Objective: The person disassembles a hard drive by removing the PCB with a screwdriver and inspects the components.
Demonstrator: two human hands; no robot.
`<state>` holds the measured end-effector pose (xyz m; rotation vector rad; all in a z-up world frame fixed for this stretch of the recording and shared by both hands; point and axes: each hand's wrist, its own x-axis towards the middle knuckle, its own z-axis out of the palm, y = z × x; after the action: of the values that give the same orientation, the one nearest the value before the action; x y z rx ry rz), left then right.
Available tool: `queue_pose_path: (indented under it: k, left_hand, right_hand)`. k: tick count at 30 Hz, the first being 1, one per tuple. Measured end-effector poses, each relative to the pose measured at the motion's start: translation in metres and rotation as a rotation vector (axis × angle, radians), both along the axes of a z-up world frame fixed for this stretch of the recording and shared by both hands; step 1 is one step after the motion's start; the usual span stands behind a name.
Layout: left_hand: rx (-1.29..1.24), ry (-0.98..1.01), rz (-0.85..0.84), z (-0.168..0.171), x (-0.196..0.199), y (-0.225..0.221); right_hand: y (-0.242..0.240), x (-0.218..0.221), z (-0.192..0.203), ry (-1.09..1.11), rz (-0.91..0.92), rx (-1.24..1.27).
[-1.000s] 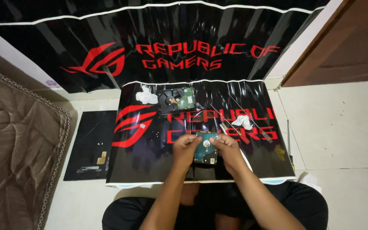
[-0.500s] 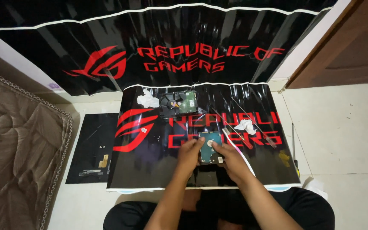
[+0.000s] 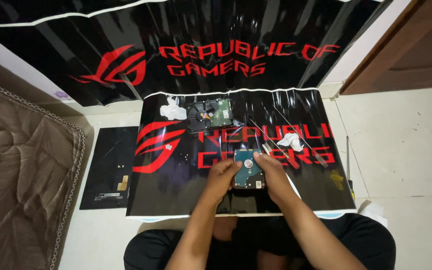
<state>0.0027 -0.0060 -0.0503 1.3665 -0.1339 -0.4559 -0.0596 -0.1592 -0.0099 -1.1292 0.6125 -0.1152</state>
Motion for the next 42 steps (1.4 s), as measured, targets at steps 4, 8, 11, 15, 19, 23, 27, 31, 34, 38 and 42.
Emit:
queue_pose_path:
  k: [4,8,11,15,19,23,27,31,34,38,42]
  left_hand:
    - [0.044,0.014,-0.002,0.003,-0.004,0.0]
    - [0.067,0.031,-0.005,-0.016,0.002,-0.003]
    - [0.078,0.055,-0.029,-0.012,0.003,-0.003]
    - [0.042,0.111,-0.066,0.018,0.001,0.006]
    - [0.05,0.086,-0.19,0.028,0.005,0.02]
    - [0.081,0.078,-0.255,0.007,0.018,0.02]
    - [0.064,0.099,-0.2,0.009,0.02,0.016]
    - [0.076,0.154,-0.103,0.015,0.019,0.012]
    - [-0.056,0.231,0.01,0.026,0.008,0.01]
    - [-0.143,0.28,0.161,0.018,0.008,0.006]
    - [-0.171,0.291,0.275,-0.008,0.024,0.008]
  right_hand:
    - [-0.006,0.006,-0.016,-0.061,-0.051,0.067]
    - [-0.003,0.006,-0.03,-0.09,-0.105,0.127]
    - [0.001,0.003,-0.028,-0.106,-0.133,0.148]
    - [0.007,0.0,0.011,-0.061,-0.051,0.07]
    - [-0.006,0.003,0.035,-0.014,0.202,-0.032]
    - [-0.017,0.008,0.013,-0.021,0.305,-0.124]
    - [-0.012,0.01,0.002,-0.099,0.233,-0.192]
    - [-0.003,0.013,-0.009,-0.111,0.074,-0.18]
    - [0.003,0.013,0.012,-0.16,-0.051,-0.19]
    - [0.01,0.006,0.017,-0.23,-0.06,-0.188]
    - [-0.002,0.001,0.005,-0.053,0.138,-0.151]
